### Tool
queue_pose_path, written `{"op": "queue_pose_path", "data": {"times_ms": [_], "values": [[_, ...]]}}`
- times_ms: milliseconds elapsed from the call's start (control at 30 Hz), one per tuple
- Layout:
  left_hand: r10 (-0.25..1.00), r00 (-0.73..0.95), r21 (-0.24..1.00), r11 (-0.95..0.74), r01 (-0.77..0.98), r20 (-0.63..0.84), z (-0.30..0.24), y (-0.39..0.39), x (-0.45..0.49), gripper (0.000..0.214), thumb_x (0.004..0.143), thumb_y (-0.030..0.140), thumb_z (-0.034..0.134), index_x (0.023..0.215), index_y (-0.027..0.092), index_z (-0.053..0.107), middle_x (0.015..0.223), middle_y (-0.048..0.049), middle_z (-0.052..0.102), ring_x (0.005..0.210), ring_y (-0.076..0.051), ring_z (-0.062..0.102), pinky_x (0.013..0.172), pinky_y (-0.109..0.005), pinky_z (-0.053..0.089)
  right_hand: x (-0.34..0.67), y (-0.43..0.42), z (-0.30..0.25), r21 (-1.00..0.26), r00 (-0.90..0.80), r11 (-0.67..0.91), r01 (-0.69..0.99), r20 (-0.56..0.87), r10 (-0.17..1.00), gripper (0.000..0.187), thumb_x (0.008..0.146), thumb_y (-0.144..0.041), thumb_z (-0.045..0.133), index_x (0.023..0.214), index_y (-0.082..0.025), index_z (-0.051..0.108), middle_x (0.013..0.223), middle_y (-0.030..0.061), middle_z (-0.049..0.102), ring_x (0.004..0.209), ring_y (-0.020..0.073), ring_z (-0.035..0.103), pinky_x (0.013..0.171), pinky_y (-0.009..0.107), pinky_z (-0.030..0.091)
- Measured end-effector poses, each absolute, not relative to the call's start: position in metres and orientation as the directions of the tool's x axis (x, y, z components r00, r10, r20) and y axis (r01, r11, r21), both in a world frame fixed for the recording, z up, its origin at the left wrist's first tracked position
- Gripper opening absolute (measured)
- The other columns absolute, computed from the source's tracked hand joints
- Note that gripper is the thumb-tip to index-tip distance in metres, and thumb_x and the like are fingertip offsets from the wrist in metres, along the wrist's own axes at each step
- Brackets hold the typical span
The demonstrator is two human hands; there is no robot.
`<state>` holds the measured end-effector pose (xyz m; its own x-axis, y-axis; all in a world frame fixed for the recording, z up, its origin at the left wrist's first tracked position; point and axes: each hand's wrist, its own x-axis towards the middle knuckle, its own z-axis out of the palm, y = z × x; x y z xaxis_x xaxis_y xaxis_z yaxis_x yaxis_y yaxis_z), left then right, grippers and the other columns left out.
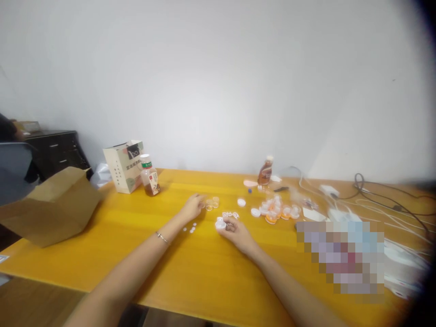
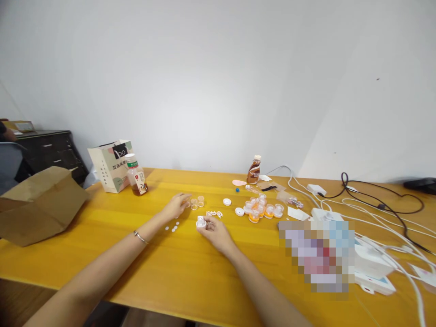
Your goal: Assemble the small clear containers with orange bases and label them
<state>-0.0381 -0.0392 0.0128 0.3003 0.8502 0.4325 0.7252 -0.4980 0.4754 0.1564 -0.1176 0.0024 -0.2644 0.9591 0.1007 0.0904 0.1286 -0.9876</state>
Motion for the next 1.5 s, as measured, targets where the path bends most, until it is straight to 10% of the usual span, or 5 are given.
{"op": "queue_pose_path", "data": {"times_ms": [367, 1500], "values": [[0.821, 0.212, 0.748, -0.571, 0.340, 0.530, 0.032, -0.101, -0.013, 0.028, 0.081, 0.031, 0.044, 0.105, 0.020, 0.052, 0.101, -0.0062, 0.054, 0.089, -0.015, 0.053, 0.078, -0.028, 0.044, 0.157, -0.115, 0.002, -0.977, -0.272, 0.168, 0.134, 0.127, 0.954, 0.034, 0.061, -0.035, 0.064, 0.089, -0.018, 0.055, 0.078, 0.0024, 0.064, 0.074, 0.0180, 0.061, 0.074, 0.034, 0.046], [0.805, 0.293, 0.743, -0.591, 0.313, 0.516, 0.020, -0.113, -0.006, 0.026, 0.074, 0.031, 0.056, 0.095, 0.016, 0.058, 0.088, -0.0056, 0.062, 0.080, -0.015, 0.057, 0.077, -0.028, 0.044, 0.152, -0.119, 0.000, -0.972, -0.210, 0.231, 0.029, 0.220, 0.953, 0.028, 0.060, -0.026, 0.067, 0.085, -0.018, 0.058, 0.083, 0.0047, 0.067, 0.080, 0.0199, 0.063, 0.079, 0.037, 0.048]]}}
